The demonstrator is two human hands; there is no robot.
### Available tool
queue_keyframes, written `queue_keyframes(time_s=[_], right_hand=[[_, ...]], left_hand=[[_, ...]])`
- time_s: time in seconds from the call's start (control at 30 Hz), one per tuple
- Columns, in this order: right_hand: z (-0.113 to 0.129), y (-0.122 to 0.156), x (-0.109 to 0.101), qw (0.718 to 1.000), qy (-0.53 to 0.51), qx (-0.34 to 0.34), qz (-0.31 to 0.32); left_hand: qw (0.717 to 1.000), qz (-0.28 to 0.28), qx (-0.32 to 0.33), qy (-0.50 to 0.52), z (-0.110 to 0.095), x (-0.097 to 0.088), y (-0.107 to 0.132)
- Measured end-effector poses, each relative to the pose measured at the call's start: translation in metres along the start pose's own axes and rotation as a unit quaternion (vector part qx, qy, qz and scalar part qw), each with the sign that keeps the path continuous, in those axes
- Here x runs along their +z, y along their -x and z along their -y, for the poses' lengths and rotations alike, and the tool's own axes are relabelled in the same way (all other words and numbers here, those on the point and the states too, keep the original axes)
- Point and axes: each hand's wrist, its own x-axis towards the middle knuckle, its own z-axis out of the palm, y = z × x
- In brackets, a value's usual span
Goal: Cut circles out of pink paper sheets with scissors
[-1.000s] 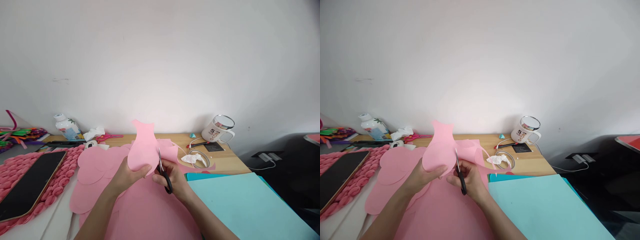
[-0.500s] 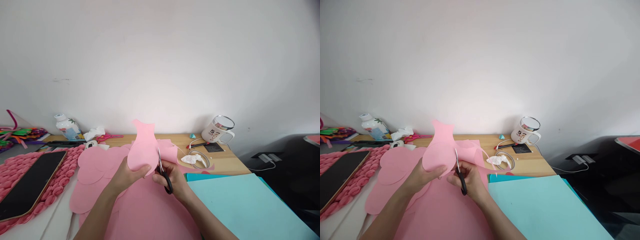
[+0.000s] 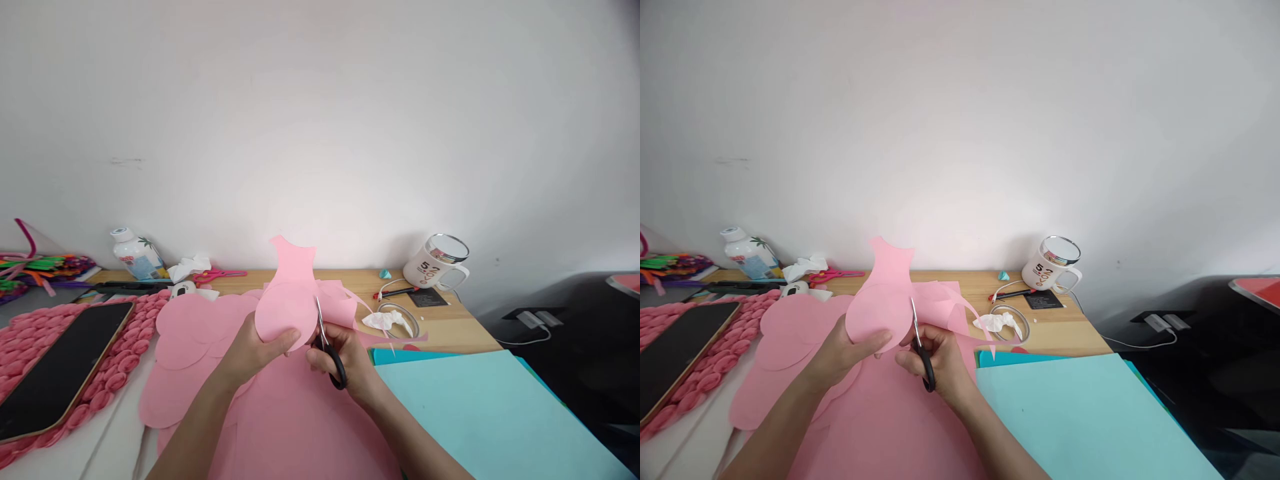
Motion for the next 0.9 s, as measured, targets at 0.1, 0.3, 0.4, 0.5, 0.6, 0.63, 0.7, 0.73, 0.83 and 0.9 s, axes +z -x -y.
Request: queue_keyframes(time_s=[0.1,0.3,0.4,0.5,0.6,0.63,0.7,0.73,0.83,0.9], right_hand=[[-0.002,0.000,0.000,1.000,-0.001,-0.004,-0.003],[-0.003,0.000,0.000,1.000,-0.001,0.008,-0.002],[-0.002,0.000,-0.001,1.000,-0.003,0.013,-0.004],[-0.001,0.002,0.000,1.000,-0.001,0.020,-0.004],[0.000,0.002,0.002,1.000,0.000,0.029,-0.007],[0.000,0.002,0.003,1.000,0.000,0.028,-0.007],[0.000,0.002,0.003,1.000,-0.001,0.019,-0.004],[0.000,0.001,0.001,1.000,0.001,0.010,-0.002],[0.001,0.000,-0.007,0.999,0.035,-0.022,-0.005],[0.002,-0.001,-0.014,0.995,0.083,-0.043,-0.026]], left_hand=[[1.000,-0.005,0.003,0.007,-0.001,0.000,0.000],[1.000,-0.011,0.009,0.005,0.000,-0.001,0.000],[1.000,-0.013,0.007,0.008,0.001,-0.002,0.000],[0.999,-0.029,0.009,0.023,0.002,-0.002,0.000],[0.999,-0.044,0.009,0.031,0.003,0.000,0.000],[0.999,-0.044,0.008,0.032,0.003,0.001,0.000],[0.999,-0.032,0.007,0.035,0.002,0.003,0.001],[0.999,-0.023,0.008,0.036,0.002,0.003,0.001],[1.000,-0.013,-0.002,0.022,0.000,0.003,0.002],[1.000,-0.015,-0.015,0.007,-0.001,0.003,0.002]])
